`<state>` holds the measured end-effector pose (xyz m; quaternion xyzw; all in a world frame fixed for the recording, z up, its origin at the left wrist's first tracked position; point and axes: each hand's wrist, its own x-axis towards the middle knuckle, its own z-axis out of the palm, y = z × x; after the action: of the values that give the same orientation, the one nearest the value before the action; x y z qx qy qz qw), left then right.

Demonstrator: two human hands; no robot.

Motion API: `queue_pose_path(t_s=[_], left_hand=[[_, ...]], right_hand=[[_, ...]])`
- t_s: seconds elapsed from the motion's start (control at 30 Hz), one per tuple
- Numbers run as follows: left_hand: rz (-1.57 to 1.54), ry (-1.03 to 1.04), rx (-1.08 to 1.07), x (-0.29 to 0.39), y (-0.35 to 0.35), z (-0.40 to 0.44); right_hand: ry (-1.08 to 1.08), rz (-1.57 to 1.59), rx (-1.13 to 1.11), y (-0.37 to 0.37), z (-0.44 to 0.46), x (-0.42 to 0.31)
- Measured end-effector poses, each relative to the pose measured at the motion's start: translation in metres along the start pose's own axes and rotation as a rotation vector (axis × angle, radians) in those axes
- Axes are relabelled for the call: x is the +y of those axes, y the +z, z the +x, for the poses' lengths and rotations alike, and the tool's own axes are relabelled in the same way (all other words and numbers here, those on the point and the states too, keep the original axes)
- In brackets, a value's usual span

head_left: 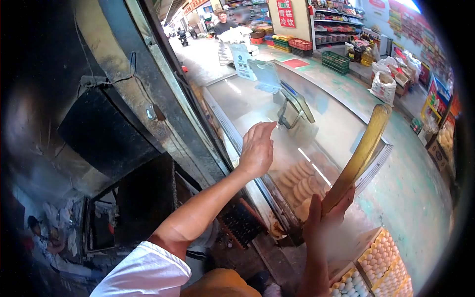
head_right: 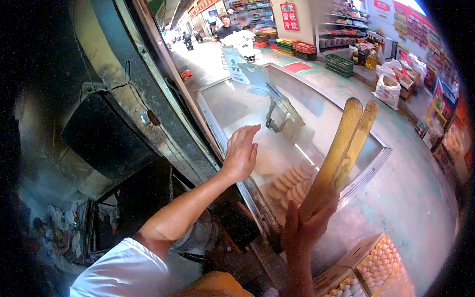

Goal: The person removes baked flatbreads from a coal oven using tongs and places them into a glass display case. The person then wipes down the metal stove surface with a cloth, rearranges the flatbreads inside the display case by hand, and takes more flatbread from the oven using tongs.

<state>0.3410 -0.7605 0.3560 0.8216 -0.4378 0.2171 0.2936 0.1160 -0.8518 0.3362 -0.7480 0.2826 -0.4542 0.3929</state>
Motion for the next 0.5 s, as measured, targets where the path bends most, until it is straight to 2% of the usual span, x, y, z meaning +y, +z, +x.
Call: queue_pose_path(t_s=[0.27, 0.37, 0.43, 0.5], left_hand=[[-0.032, 0.003, 0.03, -0.006, 0.004, -0.002], [-0.085, 0.028, 0.118, -0.008, 0.005, -0.004], [-0.14, 0.077, 0.228, -0.007, 0.001, -0.006], [-0.233, 0.069, 0.305, 0.001, -0.006, -0.033]], right_hand=[[-0.088, 0.034, 0.043, 0.001, 0.002, -0.006], [-0.087, 0.076, 0.028, 0.005, 0.002, -0.002], [-0.056, 0.236, 0.047, 0.007, 0.0, -0.005], [-0.08, 0.22, 0.091, -0.003, -0.014, -0.016]])
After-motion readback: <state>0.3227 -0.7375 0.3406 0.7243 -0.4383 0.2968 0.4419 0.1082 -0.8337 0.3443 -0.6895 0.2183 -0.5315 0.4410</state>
